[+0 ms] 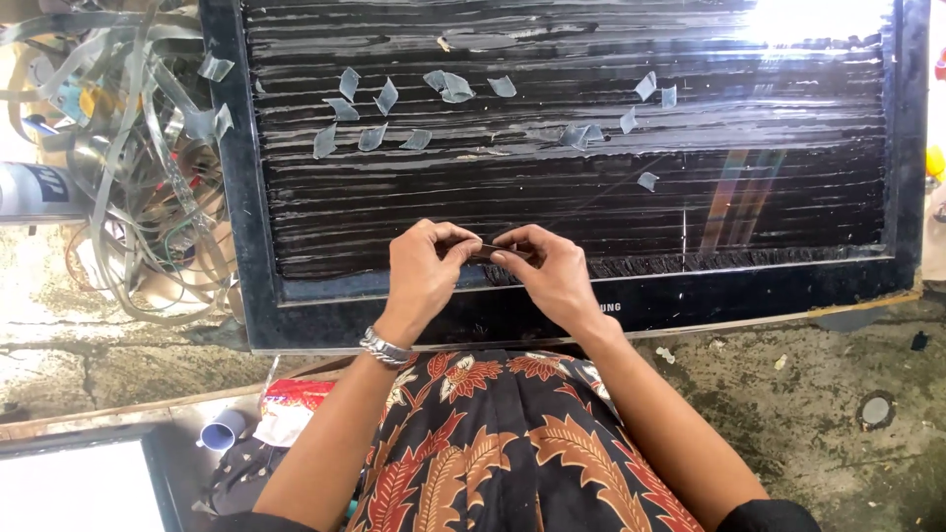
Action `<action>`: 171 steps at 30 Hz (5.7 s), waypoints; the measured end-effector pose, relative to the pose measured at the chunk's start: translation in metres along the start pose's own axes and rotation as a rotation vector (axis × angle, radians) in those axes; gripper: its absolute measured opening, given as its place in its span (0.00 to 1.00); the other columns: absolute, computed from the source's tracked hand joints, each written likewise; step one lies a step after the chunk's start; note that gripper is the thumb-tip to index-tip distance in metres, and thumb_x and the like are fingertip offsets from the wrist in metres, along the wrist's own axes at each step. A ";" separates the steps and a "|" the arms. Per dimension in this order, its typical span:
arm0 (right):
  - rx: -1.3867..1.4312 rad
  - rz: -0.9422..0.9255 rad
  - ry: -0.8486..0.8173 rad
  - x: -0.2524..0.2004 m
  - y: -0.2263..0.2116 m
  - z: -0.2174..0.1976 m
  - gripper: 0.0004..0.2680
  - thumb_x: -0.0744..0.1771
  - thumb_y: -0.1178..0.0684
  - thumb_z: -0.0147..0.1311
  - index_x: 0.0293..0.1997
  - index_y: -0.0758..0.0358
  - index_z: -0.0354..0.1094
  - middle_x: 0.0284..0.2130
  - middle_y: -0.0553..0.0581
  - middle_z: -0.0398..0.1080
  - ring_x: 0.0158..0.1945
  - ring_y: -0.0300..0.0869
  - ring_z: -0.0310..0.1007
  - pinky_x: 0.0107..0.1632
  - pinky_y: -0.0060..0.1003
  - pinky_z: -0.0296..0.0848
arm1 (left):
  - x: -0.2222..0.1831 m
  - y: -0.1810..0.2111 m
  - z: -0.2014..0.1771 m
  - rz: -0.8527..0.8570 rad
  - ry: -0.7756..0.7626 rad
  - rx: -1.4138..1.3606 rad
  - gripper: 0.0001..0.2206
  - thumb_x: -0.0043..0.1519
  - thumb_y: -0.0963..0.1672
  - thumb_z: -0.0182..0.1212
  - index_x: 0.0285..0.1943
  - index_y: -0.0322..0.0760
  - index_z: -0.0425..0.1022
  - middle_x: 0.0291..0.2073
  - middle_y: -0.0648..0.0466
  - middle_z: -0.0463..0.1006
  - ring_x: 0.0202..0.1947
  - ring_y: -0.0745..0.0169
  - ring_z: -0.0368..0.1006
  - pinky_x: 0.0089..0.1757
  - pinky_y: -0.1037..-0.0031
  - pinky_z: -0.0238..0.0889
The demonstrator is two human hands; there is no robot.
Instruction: Using a razor blade to manually scrape off the polarizing film from a television screen.
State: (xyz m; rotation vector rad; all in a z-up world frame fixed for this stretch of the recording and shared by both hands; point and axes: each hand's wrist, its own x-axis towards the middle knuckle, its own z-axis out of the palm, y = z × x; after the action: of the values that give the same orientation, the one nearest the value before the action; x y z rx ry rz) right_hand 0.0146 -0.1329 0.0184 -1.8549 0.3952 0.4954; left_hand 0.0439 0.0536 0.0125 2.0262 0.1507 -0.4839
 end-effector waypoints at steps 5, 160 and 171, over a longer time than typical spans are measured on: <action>-0.165 -0.162 0.159 0.009 0.010 0.016 0.07 0.62 0.57 0.69 0.40 0.51 0.80 0.28 0.53 0.79 0.33 0.40 0.81 0.36 0.28 0.80 | 0.001 -0.015 0.012 -0.036 0.087 0.024 0.04 0.56 0.42 0.72 0.38 0.40 0.84 0.25 0.53 0.80 0.27 0.63 0.76 0.35 0.73 0.69; -0.373 -0.270 -0.016 0.021 0.022 0.061 0.04 0.64 0.61 0.60 0.37 0.56 0.76 0.31 0.58 0.69 0.39 0.53 0.76 0.40 0.43 0.77 | 0.001 -0.080 -0.006 0.017 0.106 0.374 0.01 0.59 0.39 0.67 0.34 0.37 0.81 0.26 0.46 0.80 0.34 0.39 0.77 0.41 0.58 0.70; -0.395 -0.217 -0.109 0.026 0.027 0.056 0.04 0.64 0.62 0.58 0.35 0.56 0.75 0.31 0.59 0.69 0.41 0.54 0.77 0.42 0.43 0.77 | 0.012 -0.103 0.008 -0.071 0.015 0.330 0.03 0.57 0.42 0.69 0.31 0.43 0.80 0.25 0.49 0.78 0.34 0.42 0.78 0.40 0.60 0.71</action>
State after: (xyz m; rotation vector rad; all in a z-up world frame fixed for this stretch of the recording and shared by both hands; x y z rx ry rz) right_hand 0.0155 -0.0897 -0.0330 -2.2073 0.0183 0.5501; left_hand 0.0210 0.0953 -0.0802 2.3536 0.1607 -0.5684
